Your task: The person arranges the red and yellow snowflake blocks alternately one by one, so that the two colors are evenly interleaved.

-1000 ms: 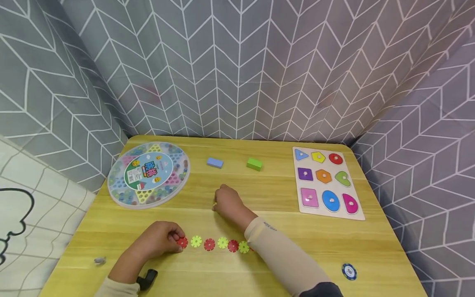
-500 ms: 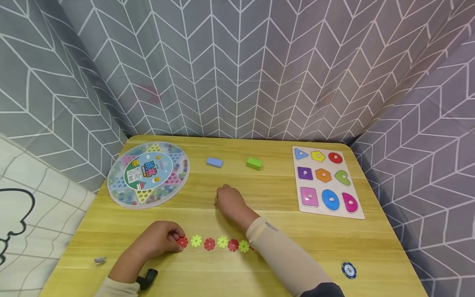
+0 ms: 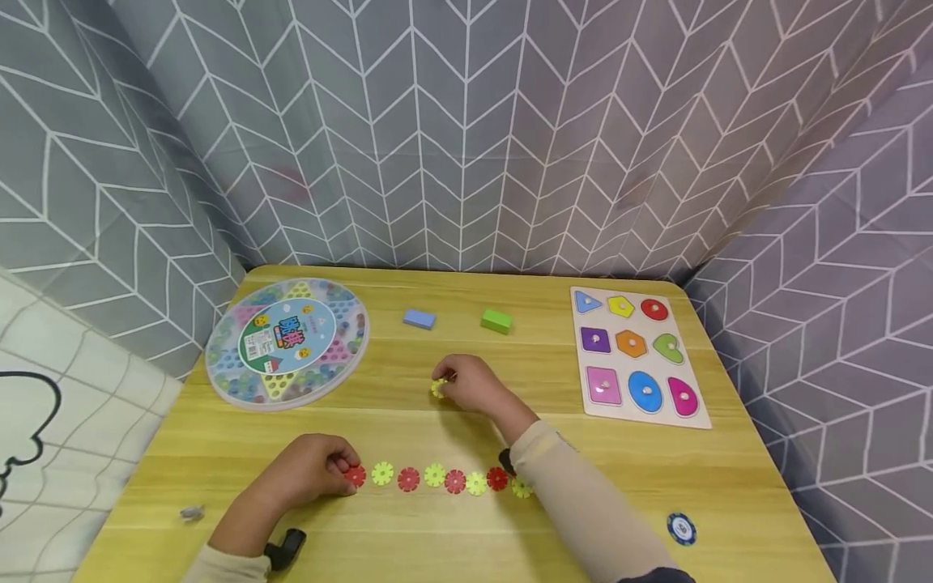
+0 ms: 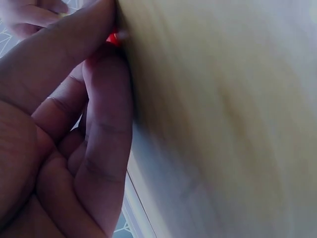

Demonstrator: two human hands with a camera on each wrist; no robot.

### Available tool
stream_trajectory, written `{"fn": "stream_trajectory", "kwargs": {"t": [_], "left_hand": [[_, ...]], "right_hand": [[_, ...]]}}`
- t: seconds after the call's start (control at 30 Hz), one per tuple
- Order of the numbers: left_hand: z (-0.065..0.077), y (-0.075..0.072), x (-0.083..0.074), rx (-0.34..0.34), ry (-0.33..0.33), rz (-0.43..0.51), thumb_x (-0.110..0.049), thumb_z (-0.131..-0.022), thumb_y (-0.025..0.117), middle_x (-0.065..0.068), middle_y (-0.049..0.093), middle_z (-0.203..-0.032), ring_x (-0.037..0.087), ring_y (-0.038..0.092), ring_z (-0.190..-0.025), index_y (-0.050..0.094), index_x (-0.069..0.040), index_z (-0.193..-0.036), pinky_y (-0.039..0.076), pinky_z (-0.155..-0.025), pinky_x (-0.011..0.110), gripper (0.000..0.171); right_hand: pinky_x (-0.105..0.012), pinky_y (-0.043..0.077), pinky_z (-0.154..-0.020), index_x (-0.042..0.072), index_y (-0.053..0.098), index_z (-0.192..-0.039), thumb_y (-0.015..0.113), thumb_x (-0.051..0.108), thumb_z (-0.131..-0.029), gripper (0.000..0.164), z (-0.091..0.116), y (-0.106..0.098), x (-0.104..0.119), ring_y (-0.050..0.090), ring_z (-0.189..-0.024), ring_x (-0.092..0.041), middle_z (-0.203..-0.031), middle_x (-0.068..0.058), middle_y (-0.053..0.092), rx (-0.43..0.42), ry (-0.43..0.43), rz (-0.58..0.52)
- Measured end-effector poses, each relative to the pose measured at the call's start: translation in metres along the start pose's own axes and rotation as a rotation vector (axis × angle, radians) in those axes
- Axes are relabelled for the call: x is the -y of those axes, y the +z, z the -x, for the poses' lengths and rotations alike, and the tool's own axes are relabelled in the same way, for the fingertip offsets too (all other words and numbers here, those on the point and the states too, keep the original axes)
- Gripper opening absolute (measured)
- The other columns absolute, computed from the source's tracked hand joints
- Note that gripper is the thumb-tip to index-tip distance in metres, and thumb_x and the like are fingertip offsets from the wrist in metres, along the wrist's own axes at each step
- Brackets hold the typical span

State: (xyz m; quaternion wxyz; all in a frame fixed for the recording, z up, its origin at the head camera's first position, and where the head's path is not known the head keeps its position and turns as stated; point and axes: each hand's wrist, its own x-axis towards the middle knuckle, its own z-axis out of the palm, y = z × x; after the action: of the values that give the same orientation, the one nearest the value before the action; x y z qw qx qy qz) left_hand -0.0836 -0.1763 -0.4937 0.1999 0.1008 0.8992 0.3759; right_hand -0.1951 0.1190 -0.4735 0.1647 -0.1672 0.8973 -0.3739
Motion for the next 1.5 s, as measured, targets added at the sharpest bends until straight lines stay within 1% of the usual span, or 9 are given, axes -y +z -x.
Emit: {"fn": "stream_trajectory", "kwargs": {"t": [0.1, 0.2, 0.33, 0.47, 0.63, 0.87, 1.07, 1.3, 1.5], "left_hand": [[0.001, 0.002, 0.002, 0.008, 0.001, 0.012, -0.010, -0.072, 0.095, -0.005, 0.061, -0.079, 0.015, 0.056, -0.073, 0.073, -0.013, -0.089, 0.050, -0.069, 0.033, 0.027], [0.002, 0.004, 0.004, 0.016, 0.012, 0.019, -0.010, -0.073, 0.094, -0.004, 0.061, -0.080, 0.015, 0.056, -0.074, 0.073, -0.012, -0.089, 0.050, -0.069, 0.033, 0.027], [0.003, 0.003, 0.004, 0.012, 0.013, 0.015, -0.010, -0.073, 0.095, -0.004, 0.061, -0.080, 0.016, 0.056, -0.074, 0.073, -0.012, -0.089, 0.050, -0.068, 0.032, 0.027], [0.004, -0.001, 0.004, 0.013, -0.001, 0.012, -0.010, -0.072, 0.095, -0.004, 0.061, -0.080, 0.016, 0.056, -0.074, 0.073, -0.012, -0.089, 0.050, -0.069, 0.033, 0.028], [0.005, -0.002, 0.006, 0.014, -0.010, 0.026, -0.010, -0.073, 0.095, -0.003, 0.061, -0.080, 0.016, 0.055, -0.074, 0.073, -0.013, -0.089, 0.050, -0.069, 0.033, 0.027], [0.005, -0.003, 0.007, 0.006, -0.016, 0.024, -0.010, -0.072, 0.095, -0.004, 0.061, -0.080, 0.016, 0.056, -0.074, 0.073, -0.013, -0.089, 0.050, -0.069, 0.033, 0.027], [0.006, -0.004, 0.007, 0.005, 0.009, -0.024, -0.011, -0.073, 0.094, -0.005, 0.061, -0.080, 0.014, 0.055, -0.075, 0.072, -0.014, -0.089, 0.050, -0.071, 0.033, 0.028], [0.005, -0.007, 0.010, 0.027, 0.083, -0.022, -0.011, -0.077, 0.092, -0.005, 0.062, -0.082, 0.011, 0.058, -0.072, 0.071, -0.012, -0.093, 0.052, -0.069, 0.030, 0.026], [0.005, -0.009, 0.014, 0.033, 0.113, -0.022, -0.013, -0.079, 0.092, -0.005, 0.062, -0.085, 0.008, 0.059, -0.072, 0.073, -0.009, -0.099, 0.053, -0.070, 0.029, 0.028]], "right_hand": [[-0.040, 0.058, -0.082, 0.000, 0.072, -0.109, 0.068, -0.004, -0.095, 0.014, 0.037, -0.034, -0.023, 0.067, -0.095, -0.023, -0.106, -0.010, 0.070, -0.055, 0.030, -0.173], [-0.044, 0.060, -0.080, -0.003, 0.070, -0.111, 0.068, -0.005, -0.095, 0.017, 0.090, -0.064, -0.053, 0.068, -0.094, -0.026, -0.108, -0.014, 0.068, -0.072, 0.111, -0.236], [-0.036, 0.059, -0.074, -0.002, 0.071, -0.108, 0.071, -0.004, -0.092, 0.016, 0.156, -0.077, -0.085, 0.066, -0.087, -0.024, -0.101, -0.010, 0.065, -0.063, 0.248, -0.180], [-0.029, 0.053, -0.068, 0.005, 0.072, -0.099, 0.074, -0.003, -0.088, 0.014, 0.188, -0.061, -0.094, 0.060, -0.079, -0.019, -0.089, -0.002, 0.064, -0.056, 0.309, -0.039], [-0.029, 0.050, -0.068, 0.012, 0.071, -0.089, 0.079, -0.005, -0.084, 0.019, 0.188, -0.039, -0.088, 0.055, -0.074, -0.012, -0.080, 0.006, 0.061, -0.092, 0.247, 0.149], [-0.031, 0.051, -0.069, 0.014, 0.071, -0.086, 0.079, -0.007, -0.084, 0.023, 0.180, -0.025, -0.078, 0.054, -0.074, -0.010, -0.080, 0.007, 0.059, -0.134, 0.240, 0.259], [-0.032, 0.052, -0.071, 0.013, 0.072, -0.090, 0.077, -0.005, -0.086, 0.019, 0.178, -0.023, -0.077, 0.055, -0.076, -0.010, -0.082, 0.006, 0.059, -0.146, 0.252, 0.262], [-0.037, 0.052, -0.072, 0.010, 0.073, -0.097, 0.073, 0.009, -0.095, 0.002, 0.174, -0.036, -0.070, 0.057, -0.078, -0.013, -0.088, 0.003, 0.062, -0.197, 0.230, 0.244], [-0.048, 0.055, -0.086, 0.003, 0.072, -0.111, 0.064, 0.012, -0.103, 0.015, 0.166, -0.047, -0.063, 0.066, -0.097, -0.025, -0.106, -0.006, 0.068, -0.301, 0.202, 0.190]]}}
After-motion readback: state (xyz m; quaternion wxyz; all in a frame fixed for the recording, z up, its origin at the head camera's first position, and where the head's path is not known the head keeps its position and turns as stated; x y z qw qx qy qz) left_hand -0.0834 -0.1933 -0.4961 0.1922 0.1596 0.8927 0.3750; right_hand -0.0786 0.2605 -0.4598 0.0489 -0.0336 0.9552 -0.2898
